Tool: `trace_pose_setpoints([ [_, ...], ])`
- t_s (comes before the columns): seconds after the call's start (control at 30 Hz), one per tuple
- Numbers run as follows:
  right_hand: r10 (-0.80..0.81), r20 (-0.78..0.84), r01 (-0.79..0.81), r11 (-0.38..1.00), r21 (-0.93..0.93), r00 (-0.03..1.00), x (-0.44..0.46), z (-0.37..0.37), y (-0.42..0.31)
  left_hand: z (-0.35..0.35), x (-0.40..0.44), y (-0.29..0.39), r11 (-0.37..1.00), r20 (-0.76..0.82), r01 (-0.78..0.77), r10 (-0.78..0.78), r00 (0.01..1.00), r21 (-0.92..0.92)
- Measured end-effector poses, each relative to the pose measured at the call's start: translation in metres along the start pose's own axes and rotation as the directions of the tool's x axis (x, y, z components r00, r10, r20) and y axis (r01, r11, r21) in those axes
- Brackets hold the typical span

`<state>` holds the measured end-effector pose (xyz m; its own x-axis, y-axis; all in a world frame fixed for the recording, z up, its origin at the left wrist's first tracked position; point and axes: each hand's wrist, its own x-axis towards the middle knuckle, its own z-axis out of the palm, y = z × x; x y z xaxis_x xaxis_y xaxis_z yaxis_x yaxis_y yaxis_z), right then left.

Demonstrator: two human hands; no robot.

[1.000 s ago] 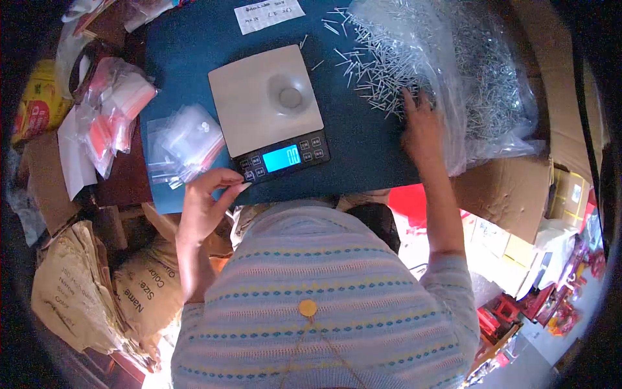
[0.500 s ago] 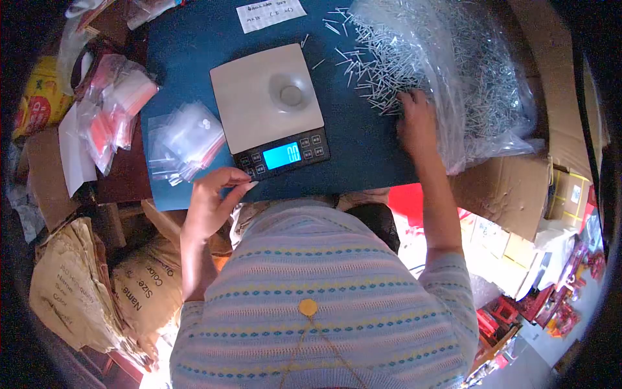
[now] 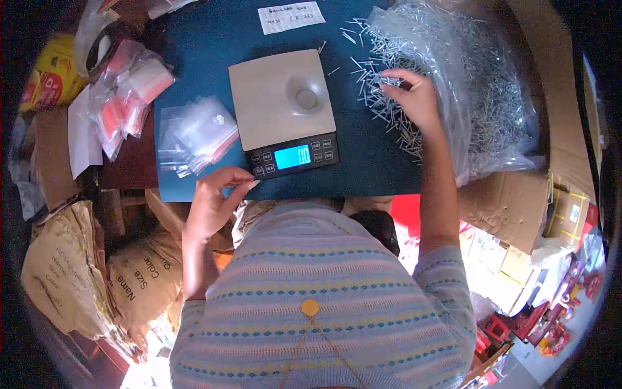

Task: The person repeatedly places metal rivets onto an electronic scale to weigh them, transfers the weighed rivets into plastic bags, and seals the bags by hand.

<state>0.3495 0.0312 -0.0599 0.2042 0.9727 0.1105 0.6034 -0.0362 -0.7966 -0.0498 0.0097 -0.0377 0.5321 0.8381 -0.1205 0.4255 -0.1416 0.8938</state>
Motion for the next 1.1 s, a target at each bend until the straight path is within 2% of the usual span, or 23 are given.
trace_pose_setpoints([
  [0.07, 0.042, 0.032, -0.043, 0.998, 0.038, 0.999, 0.002, 0.001, -0.003, -0.002, -0.001, -0.002, 1.0, 0.004, -0.001, 0.001, 1.0, 0.003],
  [0.17, 0.068, 0.065, -0.056, 0.983, -0.176, 0.996, 0.007, 0.004, -0.004, -0.004, 0.0, -0.003, 0.999, 0.0, 0.031, -0.031, 1.0, 0.014],
  [0.27, 0.135, 0.07, -0.116, 0.967, -0.228, 0.988, 0.013, 0.004, -0.014, -0.005, 0.005, 0.003, 0.99, -0.129, -0.064, 0.08, 0.988, 0.124],
  [0.37, 0.028, 0.028, -0.023, 0.983, -0.18, 0.999, 0.017, 0.005, -0.031, -0.005, 0.008, -0.005, 0.971, -0.253, -0.064, 0.124, 0.96, 0.231],
  [0.47, -0.163, 0.075, 0.157, 0.985, 0.078, 0.984, 0.024, 0.019, -0.048, -0.004, 0.013, -0.011, 0.957, -0.301, -0.057, 0.145, 0.943, 0.285],
  [0.5, -0.059, 0.156, 0.025, 0.978, 0.207, 0.986, 0.022, 0.023, -0.068, -0.003, 0.014, -0.012, 0.955, -0.3, -0.049, 0.141, 0.943, 0.293],
  [0.53, -0.158, 0.183, 0.136, 0.982, 0.128, 0.97, 0.023, 0.031, -0.07, -0.003, 0.016, -0.013, 0.952, -0.299, -0.043, 0.137, 0.944, 0.302],
  [0.67, -0.266, 0.193, 0.239, 0.959, 0.151, 0.944, 0.008, 0.075, -0.096, 0.0, 0.017, -0.012, 0.952, -0.299, -0.046, 0.141, 0.944, 0.304],
  [0.7, -0.294, 0.175, 0.28, 0.955, 0.102, 0.94, 0.003, 0.087, -0.094, 0.0, 0.017, -0.013, 0.95, -0.299, -0.04, 0.138, 0.944, 0.311],
  [0.73, -0.451, 0.14, 0.461, 0.886, -0.051, 0.882, 0.0, 0.094, -0.091, -0.001, 0.017, -0.013, 0.948, -0.298, -0.035, 0.135, 0.945, 0.317],
  [0.8, -0.496, 0.117, 0.509, 0.832, -0.219, 0.86, -0.008, 0.095, -0.099, -0.002, 0.018, -0.014, 0.936, -0.301, -0.028, 0.141, 0.943, 0.35],
  [0.87, -0.519, 0.113, 0.529, 0.808, -0.26, 0.847, -0.007, 0.086, -0.104, -0.001, 0.02, -0.018, 0.916, -0.308, -0.021, 0.157, 0.938, 0.402],
  [0.9, -0.528, 0.111, 0.536, 0.796, -0.282, 0.842, -0.007, 0.081, -0.103, 0.0, 0.022, -0.021, 0.865, -0.3, -0.02, 0.196, 0.933, 0.502],
  [1.0, -0.361, 0.0, 0.359, 0.927, 0.106, 0.932, -0.007, 0.07, -0.092, 0.005, 0.032, -0.044, 0.692, -0.255, -0.023, 0.296, 0.921, 0.722],
  [1.03, -0.252, -0.035, 0.251, 0.92, 0.301, 0.967, -0.009, 0.066, -0.087, 0.006, 0.034, -0.056, 0.649, -0.239, -0.025, 0.316, 0.918, 0.761],
  [1.07, -0.113, 0.004, 0.101, 0.905, 0.414, 0.994, -0.013, 0.061, -0.081, 0.006, 0.034, -0.062, 0.603, -0.222, -0.027, 0.334, 0.916, 0.797],
  [1.1, -0.08, 0.03, 0.053, 0.852, 0.521, 0.996, -0.014, 0.053, -0.075, 0.006, 0.034, -0.061, 0.7, -0.297, -0.003, 0.306, 0.905, 0.714],
])
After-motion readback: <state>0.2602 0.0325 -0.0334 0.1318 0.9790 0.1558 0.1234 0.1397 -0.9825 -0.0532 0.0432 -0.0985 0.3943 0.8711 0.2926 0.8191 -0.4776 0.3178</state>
